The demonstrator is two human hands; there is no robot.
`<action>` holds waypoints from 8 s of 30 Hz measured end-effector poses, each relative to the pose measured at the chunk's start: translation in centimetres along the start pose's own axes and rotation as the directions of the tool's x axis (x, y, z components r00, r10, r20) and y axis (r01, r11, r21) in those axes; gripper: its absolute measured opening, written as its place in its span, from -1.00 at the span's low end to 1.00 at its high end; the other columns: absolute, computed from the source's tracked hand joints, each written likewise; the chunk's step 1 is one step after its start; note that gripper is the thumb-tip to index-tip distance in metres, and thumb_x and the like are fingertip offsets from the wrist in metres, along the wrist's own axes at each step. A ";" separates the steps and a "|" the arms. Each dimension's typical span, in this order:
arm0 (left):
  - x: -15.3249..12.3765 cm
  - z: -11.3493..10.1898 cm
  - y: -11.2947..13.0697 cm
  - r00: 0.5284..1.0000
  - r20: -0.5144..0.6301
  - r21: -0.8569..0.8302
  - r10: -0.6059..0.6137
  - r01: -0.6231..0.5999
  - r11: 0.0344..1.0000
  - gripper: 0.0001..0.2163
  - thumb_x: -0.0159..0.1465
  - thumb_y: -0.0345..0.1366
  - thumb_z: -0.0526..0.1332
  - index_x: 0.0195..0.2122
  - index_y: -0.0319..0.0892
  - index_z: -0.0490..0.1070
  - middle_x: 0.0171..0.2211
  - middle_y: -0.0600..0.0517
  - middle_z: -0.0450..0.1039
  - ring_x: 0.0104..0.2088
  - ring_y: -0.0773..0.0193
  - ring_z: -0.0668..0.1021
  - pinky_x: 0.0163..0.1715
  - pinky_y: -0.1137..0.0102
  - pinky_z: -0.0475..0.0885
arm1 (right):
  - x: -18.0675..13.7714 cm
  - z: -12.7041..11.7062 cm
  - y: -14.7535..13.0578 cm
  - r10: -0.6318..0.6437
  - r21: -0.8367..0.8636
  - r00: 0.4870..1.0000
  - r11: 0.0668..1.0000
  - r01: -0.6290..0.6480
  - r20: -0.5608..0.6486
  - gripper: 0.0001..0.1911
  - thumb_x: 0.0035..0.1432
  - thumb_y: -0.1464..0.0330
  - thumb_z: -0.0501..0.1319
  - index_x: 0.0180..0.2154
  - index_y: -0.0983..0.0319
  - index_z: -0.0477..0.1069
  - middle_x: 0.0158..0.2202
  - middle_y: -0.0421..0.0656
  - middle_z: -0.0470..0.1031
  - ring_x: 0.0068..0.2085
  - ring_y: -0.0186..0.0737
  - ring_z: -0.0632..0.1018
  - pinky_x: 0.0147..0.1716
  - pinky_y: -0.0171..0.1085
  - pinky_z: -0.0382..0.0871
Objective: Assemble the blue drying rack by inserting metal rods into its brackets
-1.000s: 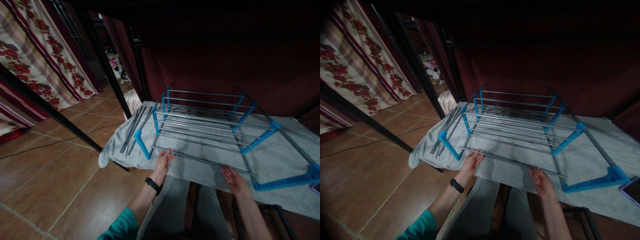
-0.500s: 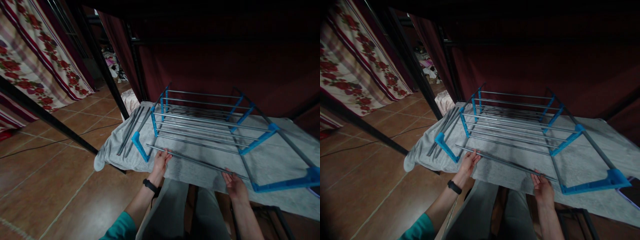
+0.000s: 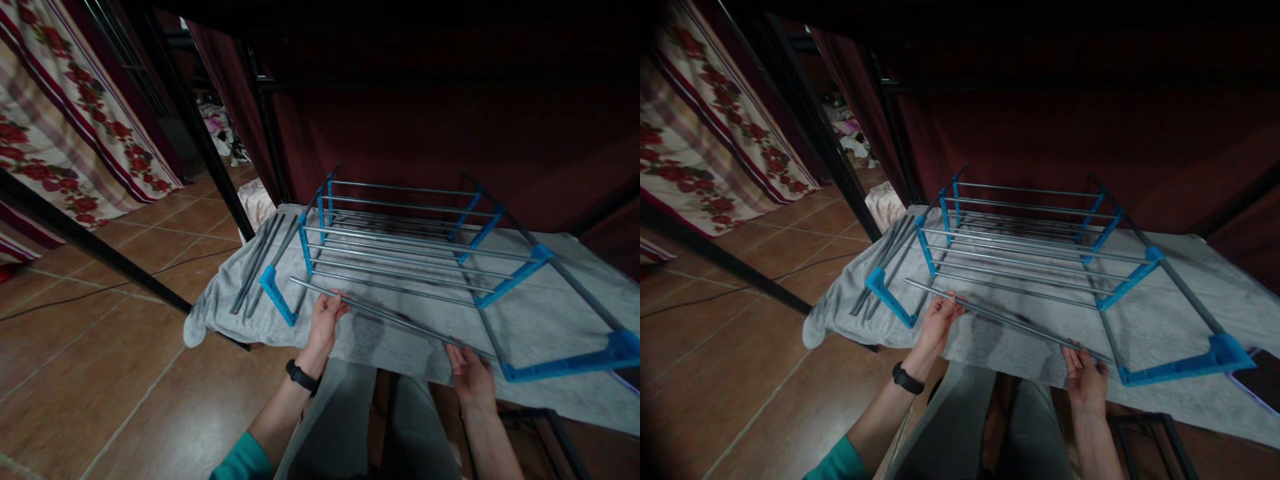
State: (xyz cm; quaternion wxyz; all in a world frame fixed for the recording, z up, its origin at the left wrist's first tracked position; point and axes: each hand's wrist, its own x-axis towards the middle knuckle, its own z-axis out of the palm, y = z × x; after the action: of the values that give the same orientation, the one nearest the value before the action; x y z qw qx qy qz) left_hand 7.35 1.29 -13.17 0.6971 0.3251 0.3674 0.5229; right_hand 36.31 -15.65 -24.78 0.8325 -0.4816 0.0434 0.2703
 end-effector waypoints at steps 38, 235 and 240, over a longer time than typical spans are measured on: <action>-1.9 5.1 3.7 0.959 0.217 0.157 0.185 -0.221 0.963 -0.69 0.17 -0.23 0.33 -0.08 -0.18 0.45 -0.25 -0.05 0.58 -0.19 0.20 0.59 -0.14 0.32 0.44 | -5.1 3.9 2.0 0.243 -0.114 0.960 0.967 -0.228 0.139 -0.77 -0.17 0.38 0.36 -0.37 0.17 0.41 -0.39 -0.16 0.56 -0.25 -0.17 0.61 -0.15 -0.14 0.56; 16.5 8.0 -11.0 0.535 0.816 0.519 -0.218 -0.845 -0.131 -0.67 0.38 -0.28 0.00 0.06 -0.07 0.47 -0.04 -0.05 0.57 -0.07 0.11 0.58 -0.04 0.26 0.43 | 13.7 5.9 -3.0 -0.543 -0.945 0.816 -0.327 0.014 0.200 -0.70 0.28 0.21 0.05 -0.09 0.29 0.29 -0.12 0.07 0.43 -0.06 0.01 0.46 -0.15 -0.15 0.23; 16.3 8.3 -10.8 0.518 0.818 0.495 -0.251 -0.855 -0.153 -0.66 0.37 -0.31 -0.01 0.09 -0.08 0.44 -0.02 -0.06 0.56 -0.06 0.12 0.57 -0.04 0.25 0.43 | 13.7 6.0 -3.0 -0.544 -0.940 0.813 -0.341 0.010 0.207 -0.72 0.27 0.23 0.05 -0.10 0.29 0.30 -0.14 0.06 0.43 -0.08 0.01 0.46 -0.15 -0.15 0.24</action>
State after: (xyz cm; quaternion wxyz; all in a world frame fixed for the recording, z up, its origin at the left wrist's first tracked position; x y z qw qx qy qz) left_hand 22.69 13.88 -20.77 0.1253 0.9704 0.1866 0.0885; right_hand 48.34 -6.29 -23.79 0.1418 -0.9695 -0.1660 -0.1114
